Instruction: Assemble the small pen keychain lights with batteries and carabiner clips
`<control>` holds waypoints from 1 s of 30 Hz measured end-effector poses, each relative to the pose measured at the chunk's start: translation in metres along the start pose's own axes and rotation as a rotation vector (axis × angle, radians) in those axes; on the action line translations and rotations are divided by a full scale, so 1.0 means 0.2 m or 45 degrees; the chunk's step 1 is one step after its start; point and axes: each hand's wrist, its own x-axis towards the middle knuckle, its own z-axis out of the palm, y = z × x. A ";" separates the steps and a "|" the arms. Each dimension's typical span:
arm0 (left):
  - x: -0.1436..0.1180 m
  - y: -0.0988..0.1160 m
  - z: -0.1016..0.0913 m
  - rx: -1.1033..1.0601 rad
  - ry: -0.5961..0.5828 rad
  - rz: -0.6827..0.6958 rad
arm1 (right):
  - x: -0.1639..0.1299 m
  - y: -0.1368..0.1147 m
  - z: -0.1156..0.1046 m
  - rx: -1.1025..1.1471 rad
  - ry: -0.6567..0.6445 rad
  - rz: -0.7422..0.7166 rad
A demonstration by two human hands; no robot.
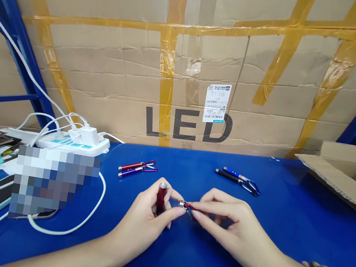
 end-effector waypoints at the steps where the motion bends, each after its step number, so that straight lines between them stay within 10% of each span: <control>1: 0.00 0.00 0.00 -0.002 0.008 0.001 | 0.00 0.00 0.00 0.003 0.001 -0.004; 30: -0.02 0.01 -0.01 0.124 -0.174 -0.006 | 0.00 0.00 0.01 0.113 0.001 0.150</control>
